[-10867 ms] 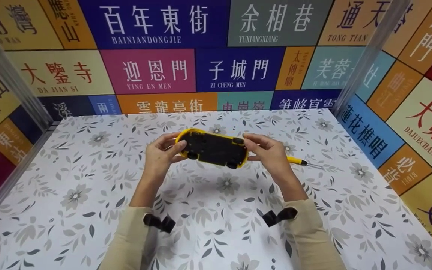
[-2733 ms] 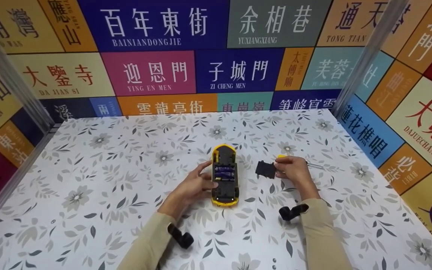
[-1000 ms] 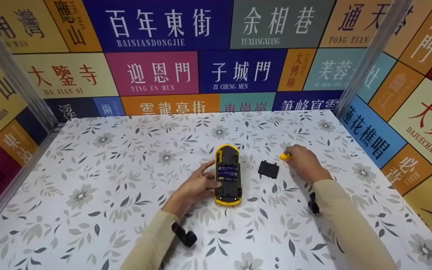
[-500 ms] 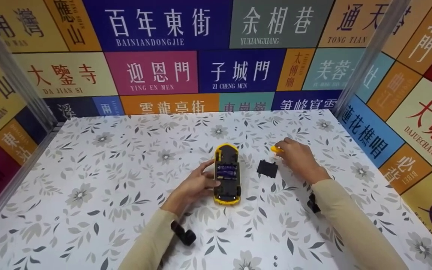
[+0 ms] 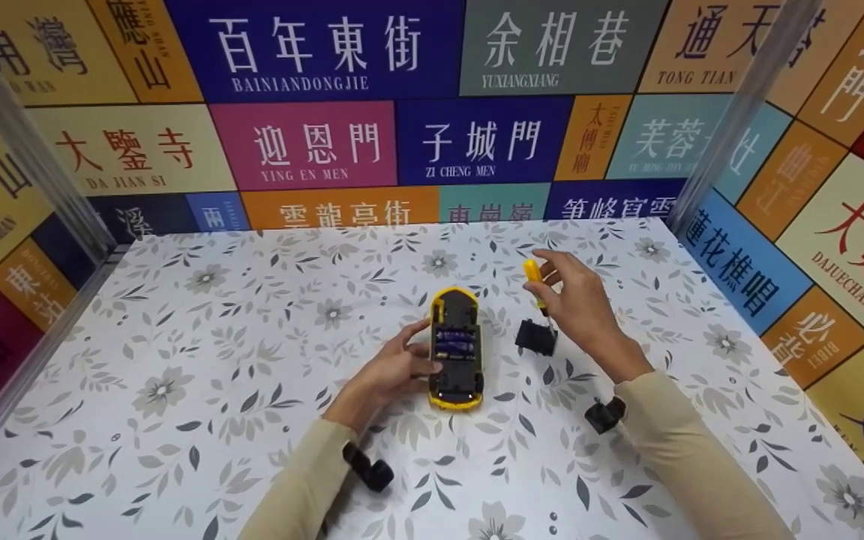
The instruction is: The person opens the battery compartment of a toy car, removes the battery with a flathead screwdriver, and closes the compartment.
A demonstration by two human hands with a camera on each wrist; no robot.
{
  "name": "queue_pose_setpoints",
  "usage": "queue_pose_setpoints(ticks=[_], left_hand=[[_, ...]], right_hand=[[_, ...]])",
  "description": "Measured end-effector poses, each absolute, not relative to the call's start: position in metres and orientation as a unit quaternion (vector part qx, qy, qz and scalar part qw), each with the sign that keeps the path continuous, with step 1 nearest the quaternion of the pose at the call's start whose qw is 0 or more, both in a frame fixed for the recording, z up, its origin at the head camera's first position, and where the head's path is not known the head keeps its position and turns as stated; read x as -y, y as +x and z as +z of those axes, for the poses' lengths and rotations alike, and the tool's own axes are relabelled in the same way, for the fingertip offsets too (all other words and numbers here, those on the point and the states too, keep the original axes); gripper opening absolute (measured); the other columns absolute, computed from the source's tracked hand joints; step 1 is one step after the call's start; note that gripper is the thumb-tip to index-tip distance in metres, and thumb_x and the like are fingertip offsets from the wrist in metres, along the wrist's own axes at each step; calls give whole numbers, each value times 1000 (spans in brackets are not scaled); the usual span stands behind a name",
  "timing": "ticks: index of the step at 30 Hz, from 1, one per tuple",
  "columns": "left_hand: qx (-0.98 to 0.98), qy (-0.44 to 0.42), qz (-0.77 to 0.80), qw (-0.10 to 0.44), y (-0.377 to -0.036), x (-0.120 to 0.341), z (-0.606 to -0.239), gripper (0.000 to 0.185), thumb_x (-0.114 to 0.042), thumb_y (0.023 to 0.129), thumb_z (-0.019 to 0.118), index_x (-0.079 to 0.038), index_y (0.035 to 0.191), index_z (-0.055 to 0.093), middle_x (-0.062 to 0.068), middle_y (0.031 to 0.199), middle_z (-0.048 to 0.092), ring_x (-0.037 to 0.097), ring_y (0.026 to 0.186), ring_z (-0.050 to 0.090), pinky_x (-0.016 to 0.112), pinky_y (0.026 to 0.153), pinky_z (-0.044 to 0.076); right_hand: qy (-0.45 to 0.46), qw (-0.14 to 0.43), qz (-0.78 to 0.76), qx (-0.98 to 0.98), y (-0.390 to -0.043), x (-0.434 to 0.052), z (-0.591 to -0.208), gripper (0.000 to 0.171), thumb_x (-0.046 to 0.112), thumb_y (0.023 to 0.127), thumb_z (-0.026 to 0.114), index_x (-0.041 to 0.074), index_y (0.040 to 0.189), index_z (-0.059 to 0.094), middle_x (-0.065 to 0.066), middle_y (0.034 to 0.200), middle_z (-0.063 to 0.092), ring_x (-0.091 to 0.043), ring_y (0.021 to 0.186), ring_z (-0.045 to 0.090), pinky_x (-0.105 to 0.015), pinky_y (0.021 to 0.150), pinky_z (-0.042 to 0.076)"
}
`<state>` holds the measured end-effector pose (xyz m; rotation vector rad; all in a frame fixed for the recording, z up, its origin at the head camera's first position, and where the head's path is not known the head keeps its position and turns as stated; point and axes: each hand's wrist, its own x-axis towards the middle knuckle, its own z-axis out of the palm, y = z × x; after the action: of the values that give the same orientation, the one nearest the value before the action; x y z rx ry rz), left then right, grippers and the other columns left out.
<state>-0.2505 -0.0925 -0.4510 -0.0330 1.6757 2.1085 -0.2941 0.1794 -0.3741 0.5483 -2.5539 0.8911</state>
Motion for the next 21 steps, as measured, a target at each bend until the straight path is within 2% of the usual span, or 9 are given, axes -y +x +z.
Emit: queue_pose_setpoints(ticks=[3,7,10,12,17,21], left_hand=[[-603,-12,766,224,-250,92,-450,86,13,87,58,-19,159,22,25,144,51,28,106,68,47,97,57],[-603,-13,766,225,-250,92,-450,87,13,87,58,-19,159,22,25,145,51,29,106,68,48,98,57],[-600,-13,767,226,-250,92,-450,87,14,87,58,-19,159,22,25,145,51,29,106,69,49,98,57],[-598,-13,769,226,-250,92,-450,87,14,86,57,-18,159,22,26,145,51,29,105,69,49,98,56],[-607,-13,763,223,-250,93,-451,87,13,86,58,-18,159,22,25,141,53,28,104,69,48,96,58],[-613,-16,758,222,-251,93,-450,87,12,86,60,-19,159,23,23,138,55,27,104,69,45,94,59]], right_hand=[[182,198,361,893,-287,-172,-368,47,16,94,70,4,138,56,-17,111,66,-30,96,67,-41,78,59],[161,215,415,869,-280,-163,-365,44,14,95,68,4,136,57,-16,111,66,-27,94,68,-21,72,56],[150,215,460,849,-276,-158,-365,44,12,96,67,4,138,56,-16,113,65,-24,92,67,-13,70,54],[144,209,489,835,-273,-155,-366,45,11,97,65,5,139,54,-15,114,63,-22,92,66,-15,71,58],[133,190,544,807,-270,-148,-371,45,6,98,62,6,142,51,-15,117,60,-21,96,65,-32,78,63],[123,179,569,793,-271,-144,-375,44,5,97,62,5,140,52,-16,116,60,-24,97,67,-34,78,63]])
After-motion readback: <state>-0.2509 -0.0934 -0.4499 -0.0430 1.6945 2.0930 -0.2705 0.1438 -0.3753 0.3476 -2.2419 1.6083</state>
